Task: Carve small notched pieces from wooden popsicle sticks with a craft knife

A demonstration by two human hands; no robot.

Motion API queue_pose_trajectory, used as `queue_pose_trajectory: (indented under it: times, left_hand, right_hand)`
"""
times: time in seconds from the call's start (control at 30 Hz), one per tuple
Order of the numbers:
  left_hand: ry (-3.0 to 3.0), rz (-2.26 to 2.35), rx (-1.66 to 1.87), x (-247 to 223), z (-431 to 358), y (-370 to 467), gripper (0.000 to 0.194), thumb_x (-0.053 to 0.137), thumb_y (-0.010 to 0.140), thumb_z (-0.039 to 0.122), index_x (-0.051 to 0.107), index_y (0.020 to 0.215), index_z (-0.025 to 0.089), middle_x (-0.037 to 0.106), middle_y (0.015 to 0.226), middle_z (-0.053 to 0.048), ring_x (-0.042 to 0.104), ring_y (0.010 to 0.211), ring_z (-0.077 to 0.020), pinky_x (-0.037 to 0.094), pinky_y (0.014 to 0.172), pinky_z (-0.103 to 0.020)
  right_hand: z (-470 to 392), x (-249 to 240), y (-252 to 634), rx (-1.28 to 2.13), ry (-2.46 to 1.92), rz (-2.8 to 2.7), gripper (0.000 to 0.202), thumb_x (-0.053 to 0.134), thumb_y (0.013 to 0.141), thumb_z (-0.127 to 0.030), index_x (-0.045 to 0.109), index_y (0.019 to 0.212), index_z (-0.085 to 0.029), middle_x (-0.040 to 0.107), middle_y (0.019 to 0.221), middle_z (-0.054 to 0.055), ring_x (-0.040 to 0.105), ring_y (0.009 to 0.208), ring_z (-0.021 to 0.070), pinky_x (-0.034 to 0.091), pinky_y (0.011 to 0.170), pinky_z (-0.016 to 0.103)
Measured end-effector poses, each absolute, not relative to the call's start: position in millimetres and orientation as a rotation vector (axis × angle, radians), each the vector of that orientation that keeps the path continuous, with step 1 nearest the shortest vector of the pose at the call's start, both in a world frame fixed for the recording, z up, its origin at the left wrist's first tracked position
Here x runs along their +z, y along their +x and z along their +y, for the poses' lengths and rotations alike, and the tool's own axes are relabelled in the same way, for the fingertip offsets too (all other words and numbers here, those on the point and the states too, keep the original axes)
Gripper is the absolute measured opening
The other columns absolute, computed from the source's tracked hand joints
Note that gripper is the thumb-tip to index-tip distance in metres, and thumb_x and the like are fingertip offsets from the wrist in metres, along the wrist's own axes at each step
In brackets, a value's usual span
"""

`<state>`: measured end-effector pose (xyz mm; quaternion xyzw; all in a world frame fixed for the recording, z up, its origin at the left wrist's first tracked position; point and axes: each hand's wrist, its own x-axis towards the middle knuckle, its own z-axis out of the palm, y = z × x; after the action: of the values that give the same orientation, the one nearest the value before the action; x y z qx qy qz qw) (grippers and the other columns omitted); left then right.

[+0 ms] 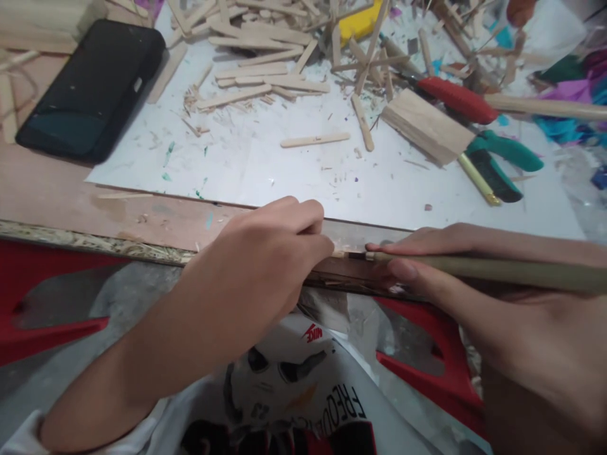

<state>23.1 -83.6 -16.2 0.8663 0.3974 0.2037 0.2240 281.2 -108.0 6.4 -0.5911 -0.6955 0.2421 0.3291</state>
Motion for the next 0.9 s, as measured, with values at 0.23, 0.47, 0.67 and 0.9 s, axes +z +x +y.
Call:
queue_pose_trajectory:
  times: [0.23, 0.47, 0.67, 0.9]
  left_hand:
    - [2.387, 1.119, 0.566, -16, -86, 22, 0.029, 0.056, 0.113, 0.014, 0.079, 0.095, 0.017, 0.068, 0.099, 0.0, 0.063, 0.086, -0.0141, 0.041, 0.073, -0.036]
    - [2.368, 1.123, 0.554, -18, -87, 21, 0.024, 0.06, 0.109, 0.011, 0.075, 0.094, 0.02, 0.069, 0.103, 0.001, 0.063, 0.092, -0.0143, 0.043, 0.078, -0.035]
    - [2.33, 1.123, 0.552, -16, -87, 22, 0.028, 0.058, 0.109, 0.01, 0.074, 0.09, 0.02, 0.07, 0.102, 0.0, 0.063, 0.092, -0.0146, 0.044, 0.078, -0.033]
    - [2.341, 1.117, 0.518, -15, -86, 22, 0.028, 0.056, 0.111, 0.011, 0.079, 0.097, 0.02, 0.07, 0.101, -0.001, 0.064, 0.093, -0.0162, 0.045, 0.079, -0.034]
  right_hand:
    - [-129, -7, 277, 0.355, -1.565, -1.786, 0.011, 0.094, 0.089, -0.04, 0.087, 0.095, -0.046, 0.085, 0.085, -0.013, 0.076, 0.062, 0.0075, 0.057, 0.053, 0.011]
    - [-130, -11, 279, 0.406, -1.568, -1.765, 0.016, 0.097, 0.086, -0.036, 0.089, 0.095, -0.047, 0.086, 0.087, -0.012, 0.079, 0.061, 0.0151, 0.063, 0.052, 0.02]
    - [-133, -11, 278, 0.407, -1.57, -1.682, 0.022, 0.094, 0.089, -0.031, 0.089, 0.1, -0.049, 0.086, 0.088, -0.012, 0.077, 0.062, 0.0123, 0.063, 0.056, 0.017]
    - [-130, -9, 282, 0.531, -1.448, -1.798, 0.039, 0.093, 0.088, -0.022, 0.087, 0.114, -0.051, 0.088, 0.103, -0.013, 0.084, 0.076, 0.0126, 0.067, 0.067, 0.016]
